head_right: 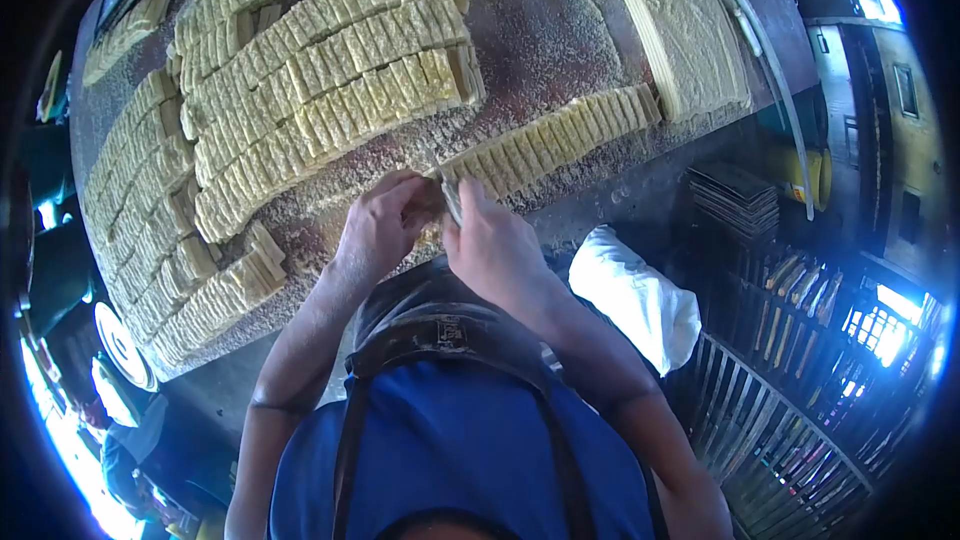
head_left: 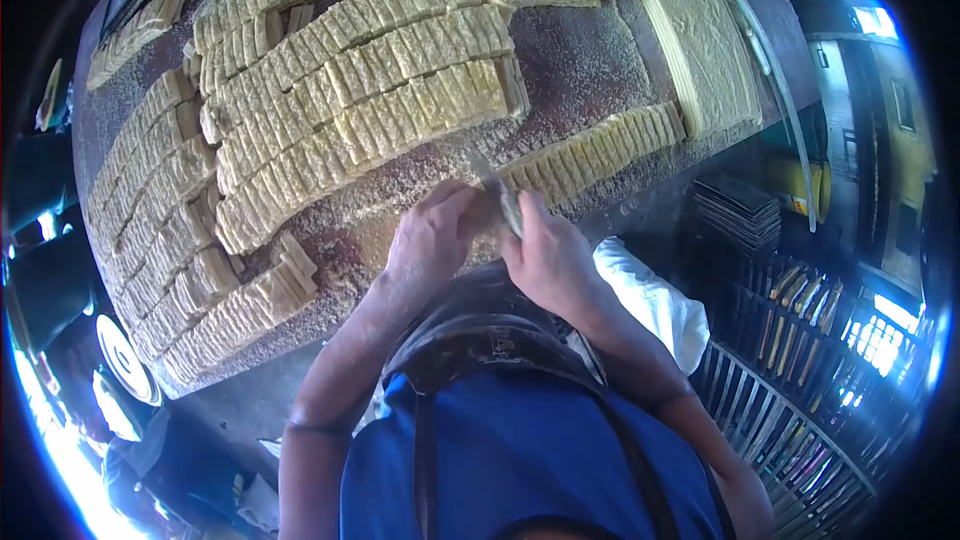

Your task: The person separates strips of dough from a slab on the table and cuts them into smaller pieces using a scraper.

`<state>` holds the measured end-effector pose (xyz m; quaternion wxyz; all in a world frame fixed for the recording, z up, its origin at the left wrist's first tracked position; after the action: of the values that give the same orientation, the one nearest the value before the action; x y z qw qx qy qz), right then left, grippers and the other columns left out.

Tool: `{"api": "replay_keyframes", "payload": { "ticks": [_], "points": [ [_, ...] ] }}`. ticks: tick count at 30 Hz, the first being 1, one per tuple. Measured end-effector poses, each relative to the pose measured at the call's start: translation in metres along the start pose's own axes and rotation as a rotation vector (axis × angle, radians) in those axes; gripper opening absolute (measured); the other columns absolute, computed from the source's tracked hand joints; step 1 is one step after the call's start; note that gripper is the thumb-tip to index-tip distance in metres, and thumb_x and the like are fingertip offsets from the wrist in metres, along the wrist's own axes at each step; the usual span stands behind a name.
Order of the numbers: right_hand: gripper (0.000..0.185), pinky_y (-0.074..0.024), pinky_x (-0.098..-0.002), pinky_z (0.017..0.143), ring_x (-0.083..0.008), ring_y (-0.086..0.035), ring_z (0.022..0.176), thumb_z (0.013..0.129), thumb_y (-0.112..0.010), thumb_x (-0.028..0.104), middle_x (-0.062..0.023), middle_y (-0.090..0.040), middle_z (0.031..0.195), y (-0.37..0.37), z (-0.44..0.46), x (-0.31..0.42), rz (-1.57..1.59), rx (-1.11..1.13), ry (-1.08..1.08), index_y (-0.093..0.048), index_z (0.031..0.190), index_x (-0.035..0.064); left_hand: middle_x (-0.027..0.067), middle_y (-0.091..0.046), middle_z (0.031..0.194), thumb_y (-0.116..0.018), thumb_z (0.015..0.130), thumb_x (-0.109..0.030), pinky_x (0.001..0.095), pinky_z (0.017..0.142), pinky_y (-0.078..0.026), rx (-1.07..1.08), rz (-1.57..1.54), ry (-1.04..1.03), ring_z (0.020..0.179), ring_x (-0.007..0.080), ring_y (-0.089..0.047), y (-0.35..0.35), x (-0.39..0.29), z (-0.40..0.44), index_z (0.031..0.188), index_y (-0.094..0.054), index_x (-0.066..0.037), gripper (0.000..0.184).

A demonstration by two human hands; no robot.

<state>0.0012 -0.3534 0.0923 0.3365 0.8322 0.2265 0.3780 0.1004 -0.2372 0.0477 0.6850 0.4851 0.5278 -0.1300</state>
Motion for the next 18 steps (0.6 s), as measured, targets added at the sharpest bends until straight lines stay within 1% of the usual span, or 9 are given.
{"api": "replay_keyframes", "payload": {
  "ticks": [1, 5, 8, 10, 11, 13, 16, 17, 18],
  "points": [
    [0.030, -0.0530, -0.0584, 0.069, -0.0499, -0.066, 0.077, 0.095, -0.059, 0.018, -0.0285, -0.065, 0.079, 0.003, -0.010, 0.001, 0.021, -0.024, 0.024, -0.042, 0.111, -0.0001, 0.0179, -0.067, 0.116, -0.073, 0.079, -0.002, 0.0406, 0.088, -0.057, 0.035, 0.060, 0.062, 0.102, 0.0364, -0.068, 0.003, -0.002, -0.004, 0.118, -0.065, 0.003, 0.040],
    [0.029, -0.0530, -0.0583, 0.068, -0.0502, -0.066, 0.076, 0.095, -0.059, 0.018, -0.0283, -0.065, 0.079, -0.005, -0.039, 0.006, 0.022, -0.038, 0.032, -0.041, 0.110, 0.0003, 0.0182, -0.066, 0.116, -0.074, 0.079, -0.002, 0.0407, 0.087, -0.057, 0.049, -0.012, 0.083, 0.102, 0.0358, -0.068, 0.003, 0.009, -0.008, 0.117, -0.065, 0.004, 0.040],
    [0.028, -0.0527, -0.0584, 0.068, -0.0500, -0.066, 0.075, 0.095, -0.059, 0.018, -0.0283, -0.065, 0.080, -0.010, -0.048, 0.012, 0.002, -0.041, -0.004, -0.042, 0.110, 0.0007, 0.0172, -0.067, 0.113, -0.074, 0.079, -0.002, 0.0403, 0.085, -0.057, 0.035, 0.079, 0.008, 0.099, 0.0354, -0.069, 0.004, 0.009, -0.006, 0.115, -0.065, 0.003, 0.037],
    [0.030, -0.0518, -0.0552, 0.061, -0.0500, -0.064, 0.069, 0.095, -0.060, 0.018, -0.0295, -0.063, 0.075, -0.005, -0.050, 0.016, 0.014, -0.036, 0.036, -0.045, 0.111, -0.0015, 0.0157, -0.068, 0.109, -0.071, 0.081, -0.001, 0.0400, 0.082, -0.058, 0.065, 0.032, 0.028, 0.095, 0.0349, -0.070, 0.003, 0.010, -0.004, 0.110, -0.066, 0.001, 0.029],
    [0.030, -0.0518, -0.0552, 0.061, -0.0500, -0.064, 0.069, 0.095, -0.060, 0.018, -0.0295, -0.063, 0.075, -0.011, -0.038, 0.013, 0.013, -0.031, 0.034, -0.045, 0.111, -0.0015, 0.0157, -0.068, 0.109, -0.071, 0.081, -0.001, 0.0400, 0.082, -0.058, 0.067, 0.029, 0.032, 0.095, 0.0349, -0.070, 0.002, 0.012, -0.002, 0.110, -0.066, 0.001, 0.029],
    [0.026, -0.0514, -0.0590, 0.074, -0.0514, -0.066, 0.082, 0.092, -0.059, 0.013, -0.0310, -0.066, 0.084, -0.036, -0.003, 0.002, 0.082, -0.001, -0.036, -0.043, 0.109, 0.0007, 0.0146, -0.068, 0.106, -0.069, 0.082, -0.001, 0.0401, 0.079, -0.058, 0.130, -0.015, 0.082, 0.094, 0.0341, -0.070, -0.003, 0.018, -0.002, 0.105, -0.066, 0.001, 0.023],
    [0.025, -0.0511, -0.0592, 0.075, -0.0528, -0.065, 0.080, 0.091, -0.059, 0.011, -0.0317, -0.066, 0.083, -0.050, 0.014, -0.002, 0.119, -0.041, -0.045, -0.043, 0.107, 0.0008, 0.0147, -0.068, 0.105, -0.068, 0.083, -0.001, 0.0399, 0.077, -0.058, 0.133, 0.026, 0.120, 0.093, 0.0327, -0.071, 0.004, 0.012, -0.002, 0.103, -0.066, 0.000, 0.020],
    [0.027, -0.0513, -0.0596, 0.072, -0.0527, -0.065, 0.076, 0.091, -0.060, 0.014, -0.0306, -0.065, 0.077, -0.048, 0.014, -0.006, 0.075, -0.076, -0.017, -0.043, 0.107, 0.0002, 0.0152, -0.068, 0.106, -0.069, 0.083, -0.001, 0.0403, 0.077, -0.058, 0.070, -0.038, 0.082, 0.094, 0.0330, -0.071, 0.003, 0.012, -0.004, 0.104, -0.066, 0.000, 0.022],
    [0.027, -0.0513, -0.0596, 0.072, -0.0527, -0.065, 0.076, 0.091, -0.060, 0.014, -0.0306, -0.065, 0.077, -0.040, 0.008, -0.005, 0.075, -0.088, -0.015, -0.043, 0.107, 0.0002, 0.0152, -0.068, 0.106, -0.069, 0.083, -0.001, 0.0403, 0.077, -0.058, 0.068, -0.034, 0.070, 0.094, 0.0330, -0.071, 0.005, 0.012, -0.005, 0.104, -0.066, 0.000, 0.022]
  ]
}}
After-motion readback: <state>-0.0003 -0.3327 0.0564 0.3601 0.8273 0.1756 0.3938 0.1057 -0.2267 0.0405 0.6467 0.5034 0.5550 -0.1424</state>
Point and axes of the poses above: each hand's wrist, its own z-axis towards the middle knuckle, its own y-axis out of the back of the hand, x = y × z, the point moved 5 cm from there along z, towards the middle knuckle
